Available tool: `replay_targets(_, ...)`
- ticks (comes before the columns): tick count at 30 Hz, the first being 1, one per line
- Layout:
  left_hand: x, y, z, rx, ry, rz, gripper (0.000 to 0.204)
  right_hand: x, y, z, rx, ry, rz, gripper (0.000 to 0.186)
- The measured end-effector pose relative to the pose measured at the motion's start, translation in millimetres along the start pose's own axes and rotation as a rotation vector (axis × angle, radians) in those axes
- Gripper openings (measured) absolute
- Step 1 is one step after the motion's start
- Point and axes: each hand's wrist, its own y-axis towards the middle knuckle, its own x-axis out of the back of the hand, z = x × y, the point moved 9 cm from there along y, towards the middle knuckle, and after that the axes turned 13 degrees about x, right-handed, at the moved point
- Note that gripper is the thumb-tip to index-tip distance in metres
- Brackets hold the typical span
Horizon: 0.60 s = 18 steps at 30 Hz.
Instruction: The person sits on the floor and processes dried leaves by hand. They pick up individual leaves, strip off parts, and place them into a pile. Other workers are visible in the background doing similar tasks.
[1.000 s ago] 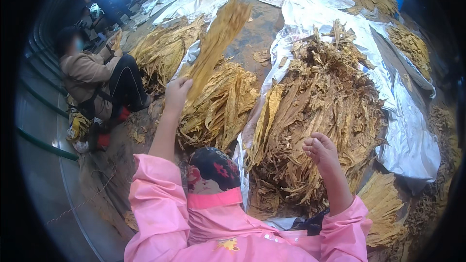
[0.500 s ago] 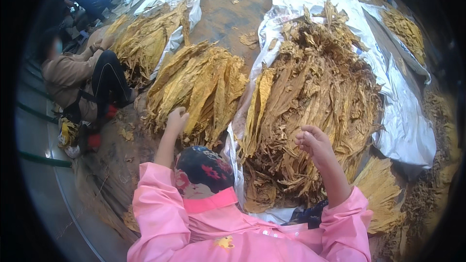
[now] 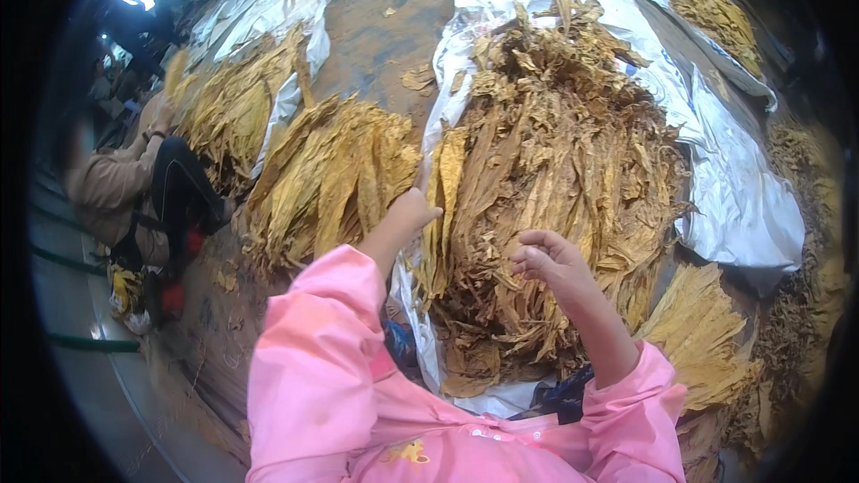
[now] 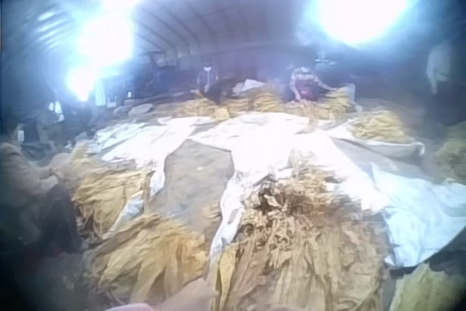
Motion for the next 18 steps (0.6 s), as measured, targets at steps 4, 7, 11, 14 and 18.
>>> replay_targets(4,-41,11,-5,0.062,-0.214,-0.212,0.071,7,-3,7,0.016,0.002,-0.004,0.023)
replay_targets(7,-60,6,-8,0.115,-0.259,-0.234,0.045,11,-4,6,0.002,-0.015,-0.020,0.023)
replay_targets(11,-61,38,32,0.123,-0.249,-0.313,0.031,13,-5,4,-0.026,-0.052,-0.088,0.022)
replay_targets(14,-20,11,34,0.209,-0.440,-0.318,0.033,11,-9,4,-0.015,-0.045,-0.091,0.021)
replay_targets(18,30,-17,33,0.104,-0.662,-0.358,0.042,-1,-12,5,-0.004,-0.043,-0.053,0.019)
